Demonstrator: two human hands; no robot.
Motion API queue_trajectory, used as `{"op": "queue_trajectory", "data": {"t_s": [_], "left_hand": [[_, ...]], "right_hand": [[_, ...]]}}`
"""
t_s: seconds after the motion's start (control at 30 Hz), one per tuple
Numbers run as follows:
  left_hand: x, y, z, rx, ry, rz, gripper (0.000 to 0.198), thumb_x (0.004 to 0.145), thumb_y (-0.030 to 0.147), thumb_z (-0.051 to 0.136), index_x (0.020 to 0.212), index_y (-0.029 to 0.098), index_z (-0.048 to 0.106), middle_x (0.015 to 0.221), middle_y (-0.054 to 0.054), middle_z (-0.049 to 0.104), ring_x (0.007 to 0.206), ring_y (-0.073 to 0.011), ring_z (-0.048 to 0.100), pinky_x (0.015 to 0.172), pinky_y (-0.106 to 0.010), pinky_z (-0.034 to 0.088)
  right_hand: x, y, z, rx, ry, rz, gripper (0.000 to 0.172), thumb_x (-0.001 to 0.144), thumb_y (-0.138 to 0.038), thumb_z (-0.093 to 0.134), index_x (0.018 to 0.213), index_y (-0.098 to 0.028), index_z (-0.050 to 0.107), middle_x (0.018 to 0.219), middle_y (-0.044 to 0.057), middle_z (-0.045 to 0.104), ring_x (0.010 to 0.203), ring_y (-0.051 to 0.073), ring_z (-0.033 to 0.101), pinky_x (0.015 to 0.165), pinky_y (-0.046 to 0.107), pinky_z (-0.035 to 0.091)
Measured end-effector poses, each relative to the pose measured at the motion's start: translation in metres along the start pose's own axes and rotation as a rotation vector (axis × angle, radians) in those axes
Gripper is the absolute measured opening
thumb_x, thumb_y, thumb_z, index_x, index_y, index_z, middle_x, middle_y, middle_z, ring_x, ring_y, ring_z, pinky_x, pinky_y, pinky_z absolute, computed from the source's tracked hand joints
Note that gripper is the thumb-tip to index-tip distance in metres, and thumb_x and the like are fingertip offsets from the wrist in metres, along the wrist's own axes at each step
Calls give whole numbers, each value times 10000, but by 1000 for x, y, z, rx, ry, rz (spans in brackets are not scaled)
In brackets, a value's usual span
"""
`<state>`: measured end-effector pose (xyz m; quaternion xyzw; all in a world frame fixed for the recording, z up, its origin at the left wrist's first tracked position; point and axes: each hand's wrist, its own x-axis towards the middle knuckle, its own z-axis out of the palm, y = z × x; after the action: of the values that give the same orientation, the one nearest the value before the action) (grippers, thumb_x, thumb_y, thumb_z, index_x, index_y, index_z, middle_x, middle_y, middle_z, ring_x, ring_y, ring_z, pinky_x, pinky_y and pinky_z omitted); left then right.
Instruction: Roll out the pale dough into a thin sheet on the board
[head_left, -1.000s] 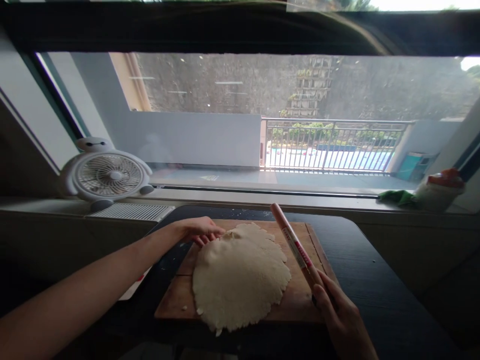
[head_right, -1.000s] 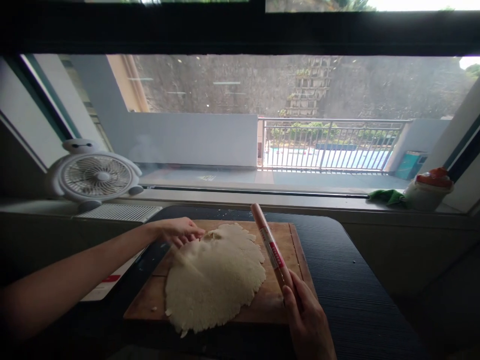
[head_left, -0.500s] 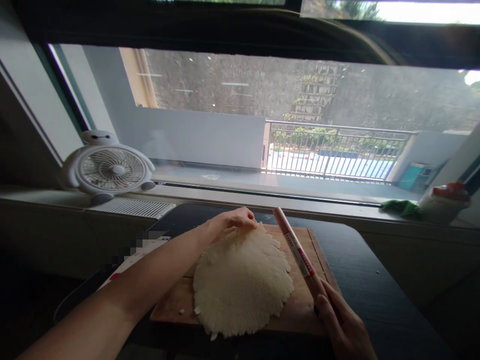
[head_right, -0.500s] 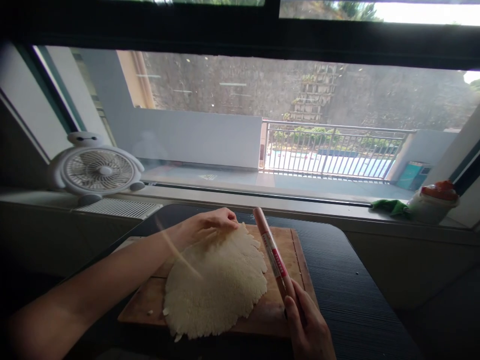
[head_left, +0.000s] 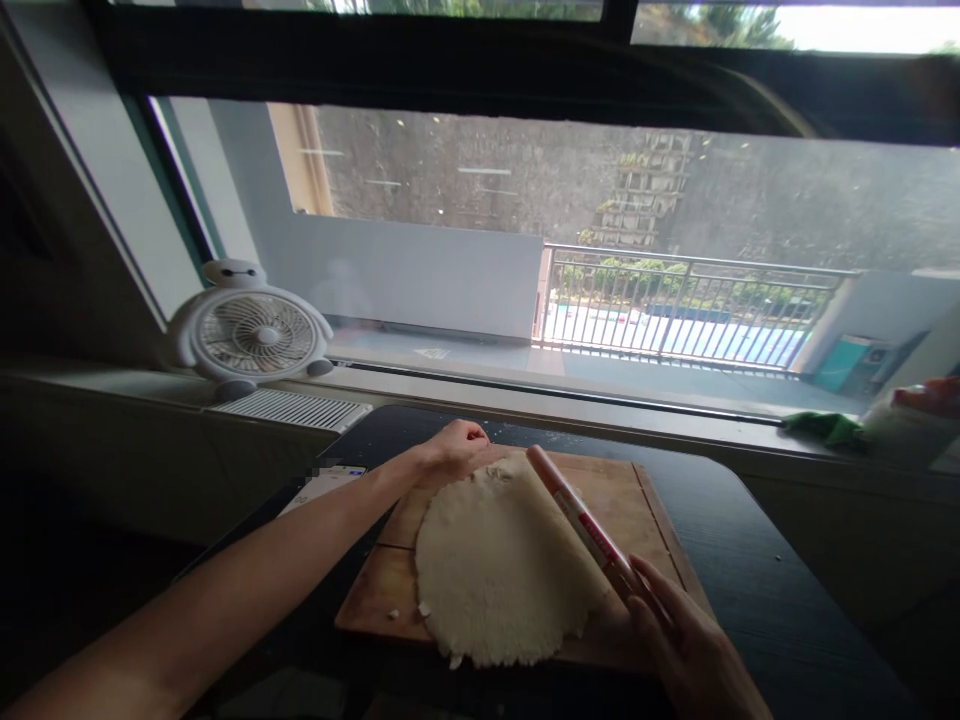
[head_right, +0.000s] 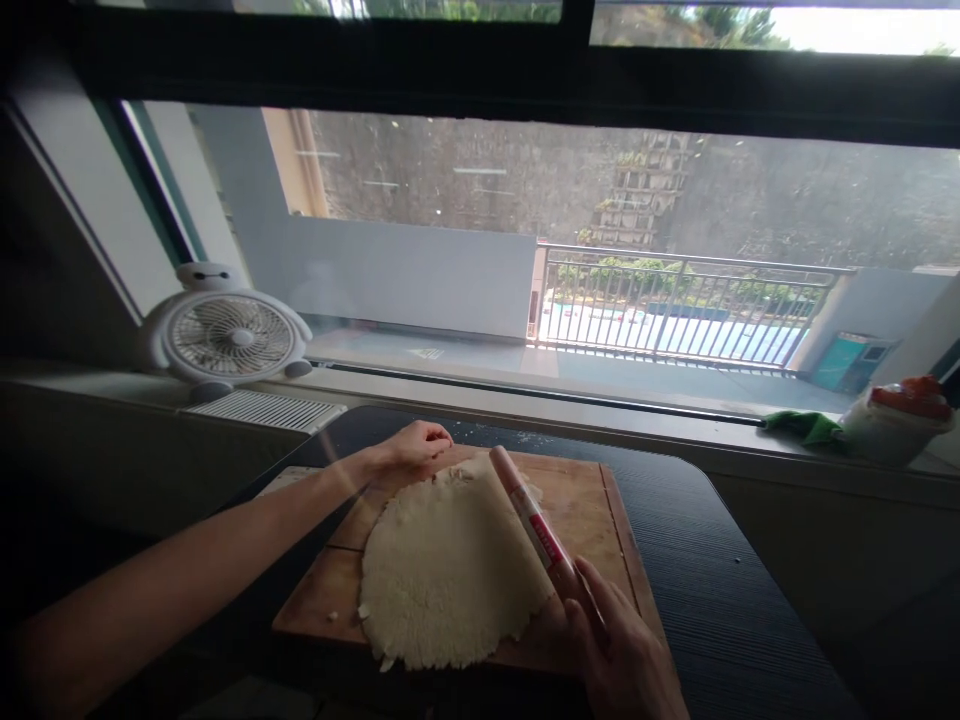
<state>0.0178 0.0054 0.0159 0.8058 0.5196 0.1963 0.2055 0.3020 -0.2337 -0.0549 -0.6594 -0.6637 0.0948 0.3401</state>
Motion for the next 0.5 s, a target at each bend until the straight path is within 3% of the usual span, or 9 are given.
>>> {"op": "queue_trajectory", "data": {"t_s": [0.07, 0.17, 0.33, 0.43, 0.5], "left_hand": [[10, 2, -8, 84, 113, -4, 345, 789, 351, 392, 863, 145, 659, 750, -27, 651, 684, -145, 576, 577, -206, 396], [29, 20, -9, 161, 146, 39, 361, 829, 318, 333, 891, 136, 639, 818, -50, 649, 753, -160, 576, 630, -223, 406], [48, 58, 34, 253, -37, 197, 290, 832, 313, 389, 874, 179, 643, 1020, -66, 638, 934, -180, 558, 819, -273, 405], [44, 61, 55, 297, -166, 227, 298, 847, 323, 390, 968, 198, 632, 1144, -84, 602, 1089, -230, 499, 938, -392, 344], [35, 53, 58, 331, -227, 245, 331, 868, 315, 357, 1068, 211, 599, 1242, -80, 546, 1198, -260, 411, 991, -470, 265]], "right_hand": [[4, -13, 5, -17, 6, -65, 420, 865, -399, 401, 1239, -242, 511, 1182, 41, 590, 1039, 184, 580, 825, 249, 490], [9, -29, 11, -91, -50, -127, 398, 880, -371, 373, 1245, -275, 499, 1128, 35, 609, 917, 156, 628, 738, 211, 505], [13, -32, 19, -246, -60, -214, 401, 886, -343, 355, 1268, -295, 465, 937, 23, 641, 640, 111, 636, 552, 168, 494], [10, -32, 22, -312, 35, -283, 430, 862, -330, 395, 1290, -316, 437, 840, 9, 632, 594, 120, 623, 476, 176, 479], [6, -36, 24, -344, 115, -321, 443, 842, -317, 415, 1283, -348, 443, 792, 7, 622, 620, 141, 627, 444, 188, 473]]}}
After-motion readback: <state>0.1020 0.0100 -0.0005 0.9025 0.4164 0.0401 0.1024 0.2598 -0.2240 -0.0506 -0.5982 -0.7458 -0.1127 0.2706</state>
